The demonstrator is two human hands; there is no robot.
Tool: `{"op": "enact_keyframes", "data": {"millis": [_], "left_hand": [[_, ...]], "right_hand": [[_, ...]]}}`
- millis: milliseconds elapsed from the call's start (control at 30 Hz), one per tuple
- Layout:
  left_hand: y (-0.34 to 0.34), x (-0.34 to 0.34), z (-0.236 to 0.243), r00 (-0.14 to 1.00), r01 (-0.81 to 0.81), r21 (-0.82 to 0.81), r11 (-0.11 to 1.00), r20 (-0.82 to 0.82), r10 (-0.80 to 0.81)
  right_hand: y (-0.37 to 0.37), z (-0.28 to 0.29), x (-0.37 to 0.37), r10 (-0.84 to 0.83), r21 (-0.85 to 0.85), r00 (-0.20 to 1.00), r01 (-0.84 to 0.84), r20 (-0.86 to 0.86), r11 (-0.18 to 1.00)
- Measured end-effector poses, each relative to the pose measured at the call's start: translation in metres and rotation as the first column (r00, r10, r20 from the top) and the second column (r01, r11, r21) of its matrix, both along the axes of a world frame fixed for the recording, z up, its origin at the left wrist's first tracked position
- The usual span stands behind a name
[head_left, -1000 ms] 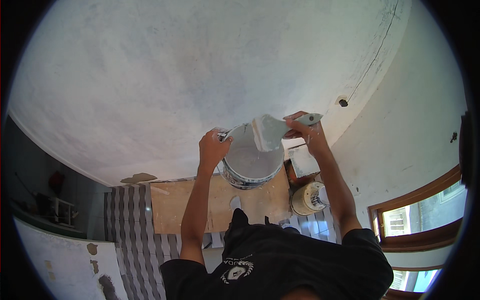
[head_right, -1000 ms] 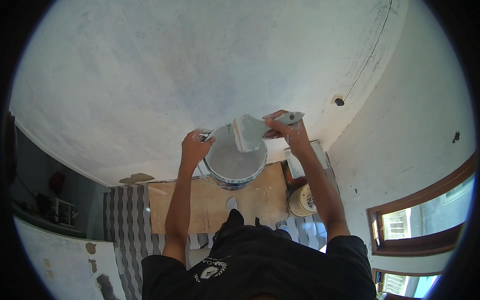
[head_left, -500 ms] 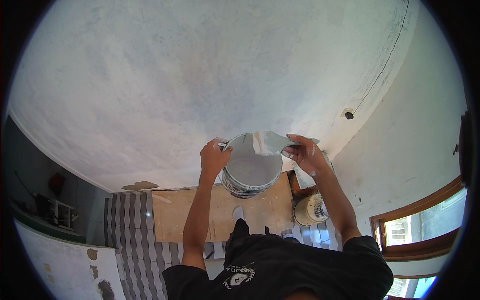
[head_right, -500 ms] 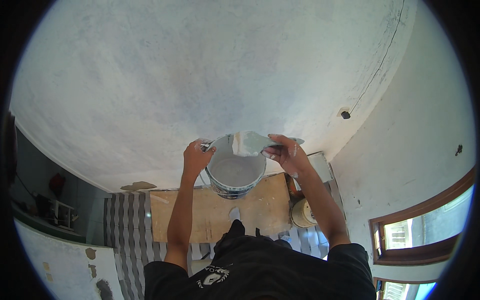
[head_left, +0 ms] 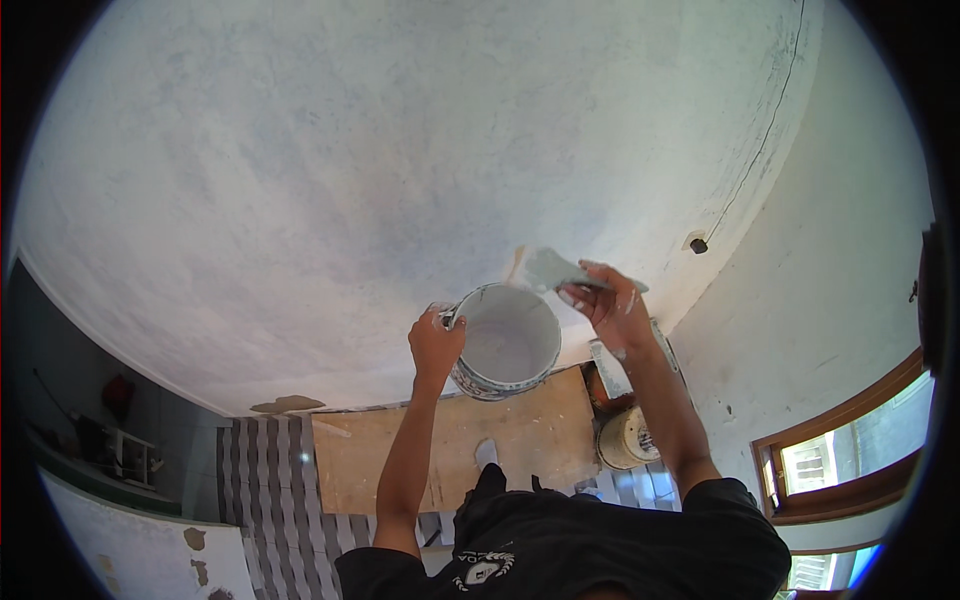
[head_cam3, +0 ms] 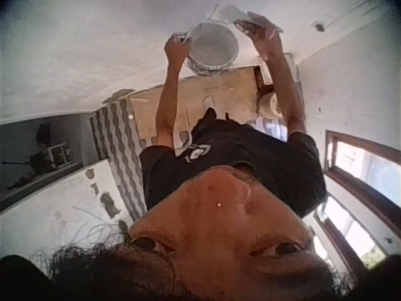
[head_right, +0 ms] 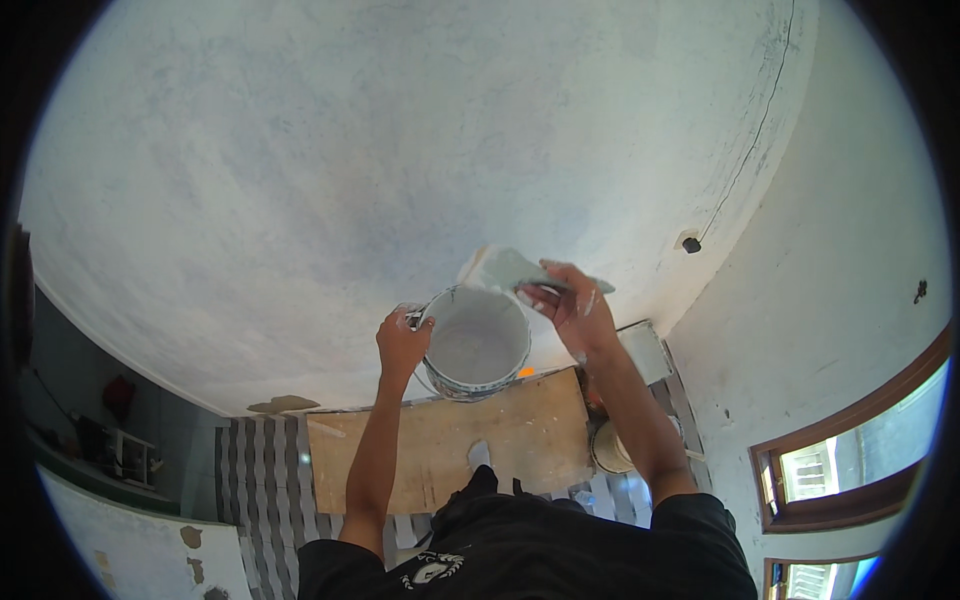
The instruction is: Applying plaster or filler to a wall using a putty knife or broad brush from a bucket.
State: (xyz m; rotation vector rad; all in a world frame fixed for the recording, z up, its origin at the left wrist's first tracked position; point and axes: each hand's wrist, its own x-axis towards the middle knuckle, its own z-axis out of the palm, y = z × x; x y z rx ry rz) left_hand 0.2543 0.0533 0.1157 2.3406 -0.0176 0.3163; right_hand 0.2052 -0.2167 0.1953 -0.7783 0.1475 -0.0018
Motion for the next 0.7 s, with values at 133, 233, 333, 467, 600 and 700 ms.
{"op": "enact_keyframes", "data": {"millis": [133,233,333,467,600,700], "left_hand": [[0.0,0.018,0.001,1.0,0.018,-0.028,0.999,0.01,-0.017],[-0.001,0.037,-0.002,0.999,0.025,0.002,1.0,0.04,-0.025],[-0.004,0.052,0.002,0.996,0.075,-0.008,0.997,0.048,-0.075],[-0.003,0.068,0.002,0.993,0.109,0.051,0.993,0.048,-0.111],[0.0,0.09,-0.007,0.982,0.189,0.037,0.981,-0.002,-0.189],[-0.005,0.102,0.001,0.968,0.249,0.052,0.967,0.026,-0.25]], "right_hand": [[-0.002,0.055,0.036,-0.06,0.002,0.994,0.06,0.096,0.998],[-0.006,0.101,0.069,-0.133,-0.041,0.952,0.15,0.276,0.988],[-0.007,0.148,0.107,-0.181,-0.059,0.904,0.22,0.387,0.974],[0.017,0.217,0.15,-0.305,0.022,0.818,0.338,0.488,0.941],[0.024,0.28,0.176,-0.353,0.001,0.801,0.403,0.484,0.915],[0.027,0.337,0.185,-0.45,-0.014,0.782,0.505,0.432,0.863]]}}
